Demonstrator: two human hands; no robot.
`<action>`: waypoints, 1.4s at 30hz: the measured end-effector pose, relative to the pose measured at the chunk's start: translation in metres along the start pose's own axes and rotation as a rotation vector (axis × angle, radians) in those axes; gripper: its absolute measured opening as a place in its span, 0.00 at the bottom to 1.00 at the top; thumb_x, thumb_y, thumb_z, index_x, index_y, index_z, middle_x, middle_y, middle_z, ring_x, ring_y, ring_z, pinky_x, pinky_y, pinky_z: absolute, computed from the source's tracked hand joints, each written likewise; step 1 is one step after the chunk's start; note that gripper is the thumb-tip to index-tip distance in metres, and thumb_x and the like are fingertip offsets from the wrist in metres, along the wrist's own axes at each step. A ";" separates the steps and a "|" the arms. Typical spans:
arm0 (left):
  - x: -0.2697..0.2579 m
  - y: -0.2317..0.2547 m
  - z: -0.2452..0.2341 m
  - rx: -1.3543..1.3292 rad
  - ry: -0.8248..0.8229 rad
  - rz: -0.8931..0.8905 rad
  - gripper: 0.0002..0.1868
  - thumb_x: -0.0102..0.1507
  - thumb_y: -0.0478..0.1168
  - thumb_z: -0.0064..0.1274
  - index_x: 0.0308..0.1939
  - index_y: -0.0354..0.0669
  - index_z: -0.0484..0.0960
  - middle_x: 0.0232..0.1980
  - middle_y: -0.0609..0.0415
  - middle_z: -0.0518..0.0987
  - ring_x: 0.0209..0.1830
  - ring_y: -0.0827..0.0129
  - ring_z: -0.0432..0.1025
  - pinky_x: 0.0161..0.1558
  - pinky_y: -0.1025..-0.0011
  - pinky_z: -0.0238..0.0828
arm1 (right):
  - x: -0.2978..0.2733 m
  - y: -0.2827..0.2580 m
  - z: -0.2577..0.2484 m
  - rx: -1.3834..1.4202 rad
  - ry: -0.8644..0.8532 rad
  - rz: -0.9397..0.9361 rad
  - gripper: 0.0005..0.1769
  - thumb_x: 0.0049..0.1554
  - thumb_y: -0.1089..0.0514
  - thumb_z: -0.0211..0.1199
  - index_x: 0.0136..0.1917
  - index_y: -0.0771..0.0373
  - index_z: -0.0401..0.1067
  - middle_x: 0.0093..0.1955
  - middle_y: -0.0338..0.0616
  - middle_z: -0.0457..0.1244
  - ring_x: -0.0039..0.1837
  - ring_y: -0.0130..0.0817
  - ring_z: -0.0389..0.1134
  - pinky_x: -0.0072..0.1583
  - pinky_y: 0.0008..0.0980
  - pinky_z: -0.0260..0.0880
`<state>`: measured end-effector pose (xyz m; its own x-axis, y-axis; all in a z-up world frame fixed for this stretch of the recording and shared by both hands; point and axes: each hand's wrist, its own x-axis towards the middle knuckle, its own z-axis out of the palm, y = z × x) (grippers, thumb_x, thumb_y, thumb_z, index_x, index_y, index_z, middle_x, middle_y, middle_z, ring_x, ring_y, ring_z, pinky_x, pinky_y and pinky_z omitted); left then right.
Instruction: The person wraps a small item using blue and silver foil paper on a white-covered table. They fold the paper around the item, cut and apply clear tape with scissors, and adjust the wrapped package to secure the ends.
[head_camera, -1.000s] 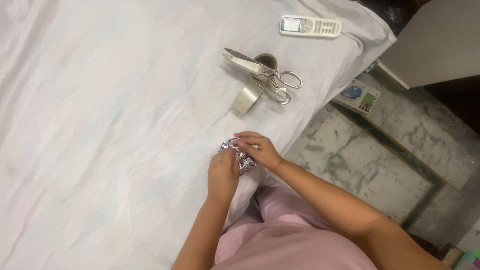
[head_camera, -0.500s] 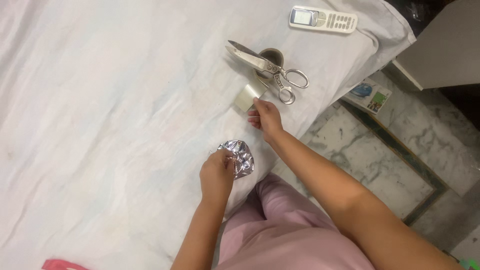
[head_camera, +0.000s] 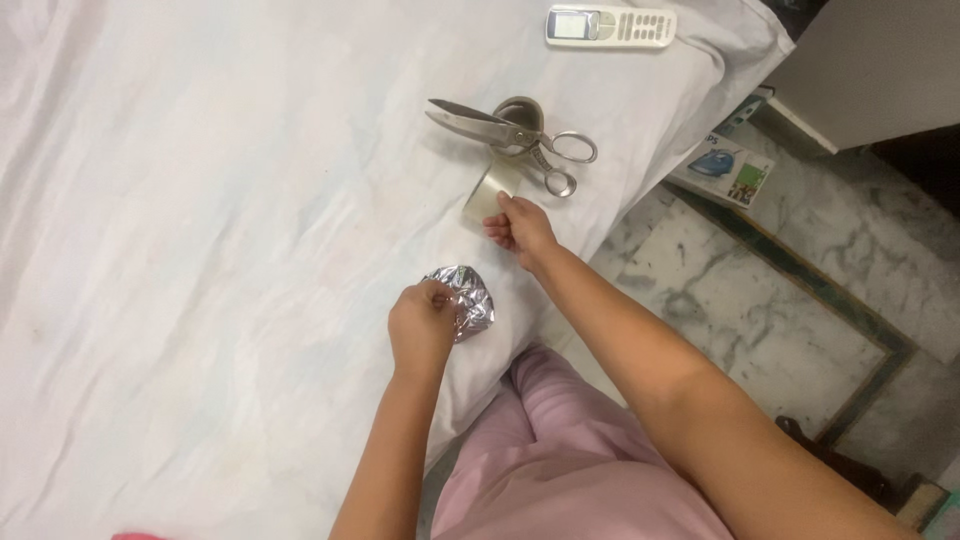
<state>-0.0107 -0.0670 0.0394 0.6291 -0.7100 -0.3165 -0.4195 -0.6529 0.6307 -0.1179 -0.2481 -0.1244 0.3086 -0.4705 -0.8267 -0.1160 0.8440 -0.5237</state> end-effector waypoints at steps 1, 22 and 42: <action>-0.001 -0.002 0.001 -0.007 -0.002 -0.008 0.07 0.52 0.33 0.63 0.34 0.42 0.86 0.38 0.44 0.82 0.36 0.56 0.79 0.41 0.61 0.75 | 0.001 0.002 0.000 -0.038 0.020 -0.032 0.18 0.63 0.42 0.60 0.49 0.59 0.70 0.41 0.43 0.68 0.40 0.31 0.66 0.45 0.31 0.69; -0.011 -0.013 0.000 -0.076 0.079 0.132 0.04 0.55 0.29 0.58 0.33 0.40 0.83 0.36 0.45 0.81 0.36 0.54 0.77 0.40 0.60 0.73 | 0.025 0.025 0.022 -0.287 -0.012 -0.324 0.21 0.63 0.47 0.59 0.61 0.63 0.72 0.51 0.39 0.67 0.49 0.28 0.66 0.53 0.32 0.71; 0.000 -0.001 -0.006 -0.094 0.056 0.085 0.05 0.56 0.29 0.57 0.36 0.40 0.83 0.36 0.45 0.80 0.36 0.52 0.76 0.40 0.58 0.72 | 0.010 0.029 0.034 0.140 0.087 0.113 0.15 0.64 0.44 0.61 0.46 0.57 0.72 0.33 0.37 0.62 0.29 0.26 0.60 0.33 0.28 0.62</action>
<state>-0.0066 -0.0647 0.0430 0.6305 -0.7443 -0.2205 -0.4113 -0.5612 0.7183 -0.0860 -0.2193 -0.1404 0.2174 -0.3865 -0.8963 -0.0110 0.9172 -0.3982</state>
